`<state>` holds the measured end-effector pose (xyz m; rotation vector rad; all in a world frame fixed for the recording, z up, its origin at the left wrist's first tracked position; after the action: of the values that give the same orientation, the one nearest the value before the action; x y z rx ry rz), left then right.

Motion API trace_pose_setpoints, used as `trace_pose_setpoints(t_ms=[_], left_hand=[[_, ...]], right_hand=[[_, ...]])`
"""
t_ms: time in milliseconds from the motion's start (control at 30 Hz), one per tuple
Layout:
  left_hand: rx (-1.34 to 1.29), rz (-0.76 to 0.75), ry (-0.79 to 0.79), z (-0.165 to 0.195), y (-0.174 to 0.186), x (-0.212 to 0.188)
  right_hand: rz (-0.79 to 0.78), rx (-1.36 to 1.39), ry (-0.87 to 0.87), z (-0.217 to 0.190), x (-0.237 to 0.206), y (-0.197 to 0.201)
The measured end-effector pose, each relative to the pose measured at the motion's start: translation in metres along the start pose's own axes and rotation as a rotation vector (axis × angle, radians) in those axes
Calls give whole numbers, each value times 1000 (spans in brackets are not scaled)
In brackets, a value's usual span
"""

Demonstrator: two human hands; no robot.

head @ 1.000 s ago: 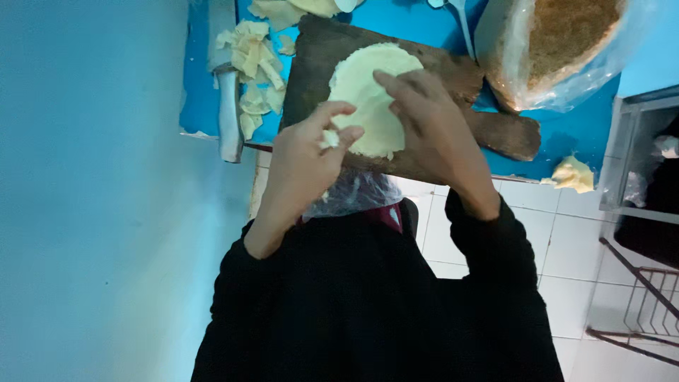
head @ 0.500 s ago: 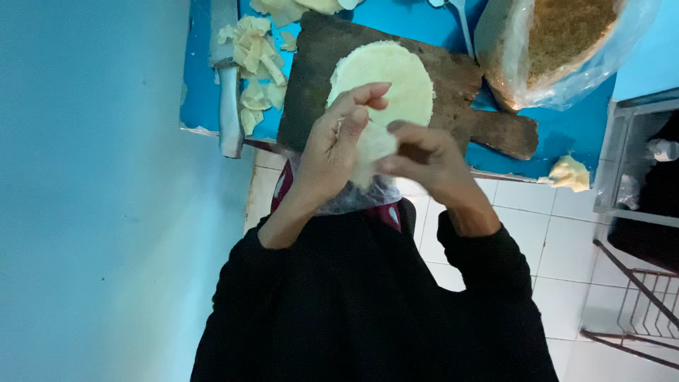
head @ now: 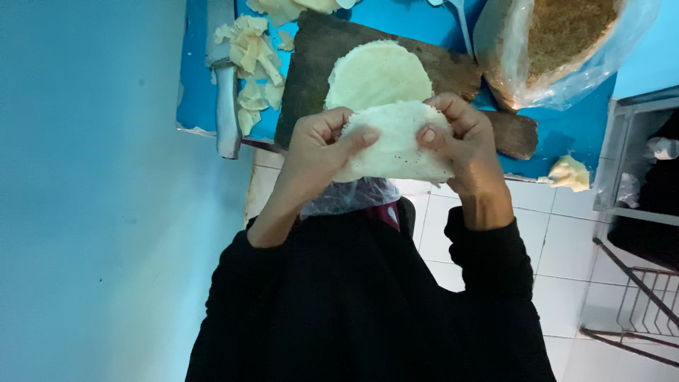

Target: The person peels the thin outer skin off round white cakes by hand, holding each cake in one hand while tearing and pulling strips of skin off with the other. Peeled skins accumulate on the blue table beside the cutting board as the person works through the cakes one at a time.

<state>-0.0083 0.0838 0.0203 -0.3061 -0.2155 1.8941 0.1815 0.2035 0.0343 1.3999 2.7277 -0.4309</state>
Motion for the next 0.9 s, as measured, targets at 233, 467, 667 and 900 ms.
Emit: trace_pose_setpoints(t_ms=[233, 467, 667, 900], left_hand=[[637, 80, -471, 68, -5, 28], [1073, 105, -875, 65, -8, 20], [1242, 148, -737, -1, 10, 10], [1328, 179, -763, -10, 20, -1]], right_hand=[[27, -404, 430, -55, 13, 4], [-42, -554, 574, -44, 20, -11], [-58, -1025, 700, -6, 15, -11], [-59, -1121, 750, -7, 1, -19]])
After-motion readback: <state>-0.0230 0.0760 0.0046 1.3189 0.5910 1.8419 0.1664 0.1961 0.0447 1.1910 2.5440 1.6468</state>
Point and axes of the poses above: each hand's wrist, its own x-axis towards the middle knuckle, its own y-axis out of the back of the hand, z = x × y, the point moved 3 cm from there along x, towards the middle knuckle, and after that the axes turned 5 degrees about z, right-handed, at the moved point
